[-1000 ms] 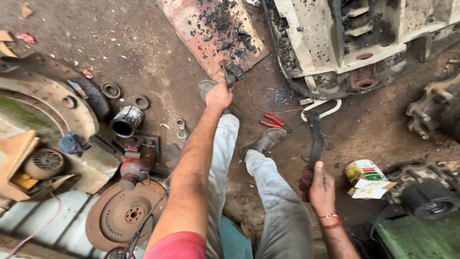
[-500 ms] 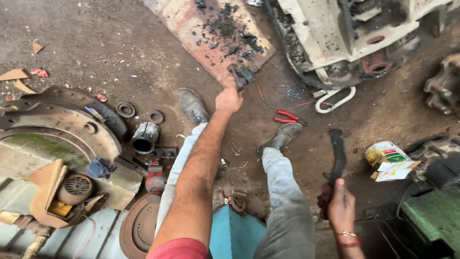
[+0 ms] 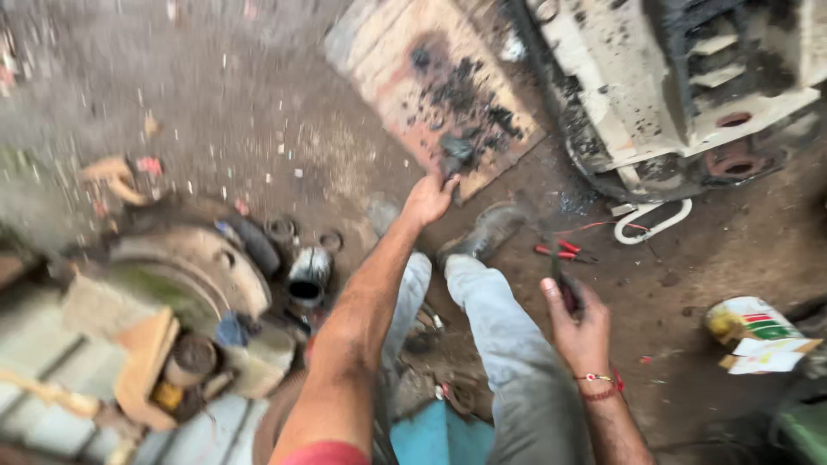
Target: The person scrapes a long metal part with a scraper, then retrieves a smaller metal part from a vehicle chassis and scrapes it on a cardboard sheet. The person uses a cloth to wipe the scraped parts.
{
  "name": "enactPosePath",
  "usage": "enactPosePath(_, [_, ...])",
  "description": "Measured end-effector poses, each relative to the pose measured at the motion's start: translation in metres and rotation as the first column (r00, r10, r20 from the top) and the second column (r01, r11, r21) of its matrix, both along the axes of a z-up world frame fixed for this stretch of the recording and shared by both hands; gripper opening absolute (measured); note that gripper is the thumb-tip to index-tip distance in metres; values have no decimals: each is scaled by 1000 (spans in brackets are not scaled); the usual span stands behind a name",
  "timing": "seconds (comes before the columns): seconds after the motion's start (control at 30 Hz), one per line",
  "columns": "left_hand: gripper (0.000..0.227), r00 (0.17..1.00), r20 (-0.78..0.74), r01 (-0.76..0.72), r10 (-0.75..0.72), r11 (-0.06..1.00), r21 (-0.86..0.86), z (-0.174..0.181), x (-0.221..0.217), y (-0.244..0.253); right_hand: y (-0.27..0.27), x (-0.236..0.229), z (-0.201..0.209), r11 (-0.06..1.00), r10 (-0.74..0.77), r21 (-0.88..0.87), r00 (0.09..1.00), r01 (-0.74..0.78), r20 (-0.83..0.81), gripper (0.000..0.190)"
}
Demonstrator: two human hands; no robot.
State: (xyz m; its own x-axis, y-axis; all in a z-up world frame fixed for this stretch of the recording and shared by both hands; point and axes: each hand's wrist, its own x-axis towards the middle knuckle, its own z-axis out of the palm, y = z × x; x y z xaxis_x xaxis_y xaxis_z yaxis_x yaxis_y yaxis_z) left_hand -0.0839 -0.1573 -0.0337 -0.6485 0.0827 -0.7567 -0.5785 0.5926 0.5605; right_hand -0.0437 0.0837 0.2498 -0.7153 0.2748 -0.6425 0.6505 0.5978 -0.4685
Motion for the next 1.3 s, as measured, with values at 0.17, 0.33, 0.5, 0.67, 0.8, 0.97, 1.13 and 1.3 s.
enactPosePath(0.17, [54, 995, -33, 92, -98, 982, -167, 29, -42, -41, -4, -8, -13, 993, 90, -67, 990, -97, -104, 33])
enactPosePath(0.33, [37, 870, -98, 410, -483, 820, -400, 58, -114, -95, 5, -47, -17, 983, 167, -49, 974, -176, -151, 35])
enactPosePath(0.5, [29, 831, -147, 394, -536, 756, -523, 4, -141, -113, 9, -77, -71, 934, 355, 18, 923, -357, -149, 43])
enactPosePath(0.67, [35, 969, -202, 48, -141, 912, -408, -72, -105, -77, -14, -134, -141, 829, 542, 137, 839, -543, 43, 58])
enactPosePath(0.8, [40, 970, -241, -103, -14, 879, -465, -140, -73, -25, -25, -181, -178, 706, 694, 211, 720, -676, -16, 50])
enactPosePath(0.97, [48, 899, -358, -366, 252, 881, -299, -194, -48, -3, -19, -199, -215, 451, 886, 417, 451, -789, -106, 46])
enactPosePath(1.13, [47, 957, -219, -258, 191, 906, -336, -223, -39, -8, -11, -185, -262, 367, 923, 502, 374, -783, -90, 45])
enactPosePath(1.3, [46, 987, -153, -101, 56, 947, -306, -216, -52, -22, -24, -178, -278, 347, 930, 451, 365, -823, -50, 47])
